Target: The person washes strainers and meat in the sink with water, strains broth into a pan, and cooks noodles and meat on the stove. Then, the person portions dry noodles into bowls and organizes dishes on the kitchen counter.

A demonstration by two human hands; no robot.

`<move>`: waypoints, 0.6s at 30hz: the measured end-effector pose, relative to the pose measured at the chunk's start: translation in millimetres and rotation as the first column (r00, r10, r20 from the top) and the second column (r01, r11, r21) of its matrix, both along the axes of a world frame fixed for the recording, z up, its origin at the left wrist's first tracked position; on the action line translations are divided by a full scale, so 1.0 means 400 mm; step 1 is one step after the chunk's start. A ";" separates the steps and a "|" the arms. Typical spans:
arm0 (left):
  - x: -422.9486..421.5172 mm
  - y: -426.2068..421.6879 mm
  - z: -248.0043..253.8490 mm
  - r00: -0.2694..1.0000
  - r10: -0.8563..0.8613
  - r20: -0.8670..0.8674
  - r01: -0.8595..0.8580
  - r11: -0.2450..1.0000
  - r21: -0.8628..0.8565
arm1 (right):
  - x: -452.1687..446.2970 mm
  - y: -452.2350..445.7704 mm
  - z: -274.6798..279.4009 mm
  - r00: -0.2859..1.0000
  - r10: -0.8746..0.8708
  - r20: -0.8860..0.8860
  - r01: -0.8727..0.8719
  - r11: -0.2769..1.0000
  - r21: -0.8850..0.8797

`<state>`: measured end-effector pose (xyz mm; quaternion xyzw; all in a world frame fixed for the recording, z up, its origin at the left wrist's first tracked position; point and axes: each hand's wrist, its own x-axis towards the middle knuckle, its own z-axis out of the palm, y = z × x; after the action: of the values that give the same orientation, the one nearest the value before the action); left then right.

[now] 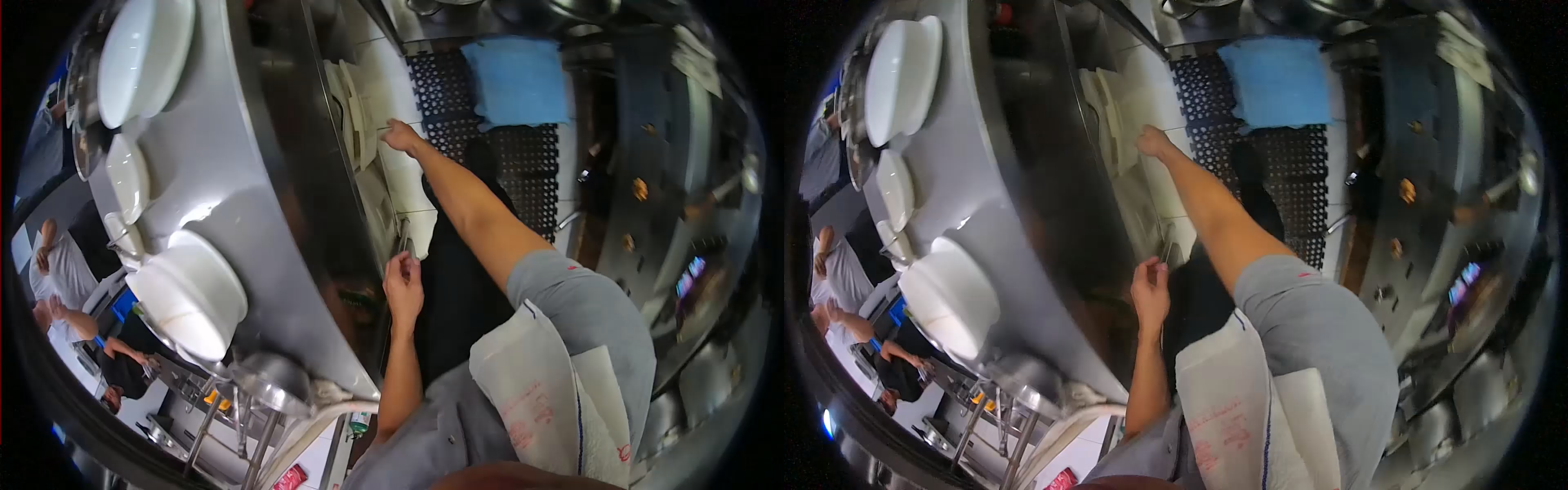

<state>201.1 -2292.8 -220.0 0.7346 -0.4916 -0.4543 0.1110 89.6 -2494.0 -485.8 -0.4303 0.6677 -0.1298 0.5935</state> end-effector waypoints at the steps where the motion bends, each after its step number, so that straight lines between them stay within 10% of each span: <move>1: 0.001 -0.012 -0.078 0.997 0.055 0.060 -0.052 0.997 -0.049 | 0.028 -0.044 -0.074 0.965 -0.187 0.185 0.186 0.982 0.019; 3: 0.000 -0.094 -0.229 0.986 0.140 0.088 -0.133 0.988 -0.083 | 0.102 -0.137 -0.122 0.787 -0.392 0.476 0.369 0.918 0.146; 6: 0.015 -0.259 -0.418 0.990 0.085 0.115 -0.062 0.979 -0.193 | 0.092 -0.123 -0.316 0.630 -0.156 0.761 0.256 0.966 -0.014; 8: 0.045 -0.334 -0.548 0.957 -0.042 0.286 0.136 0.939 -0.317 | 0.078 -0.138 -0.218 0.617 -0.342 0.708 0.215 0.940 0.267; 18: 0.060 -0.454 -0.655 0.904 -0.027 0.427 0.142 0.961 -0.240 | -0.029 -0.114 -0.186 0.734 -0.378 0.564 0.317 0.926 0.208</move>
<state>225.3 -2474.3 -481.8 0.7714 -0.5916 -0.2202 0.0800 78.0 -2539.7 -560.0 -0.2058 0.5216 -0.3336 0.7578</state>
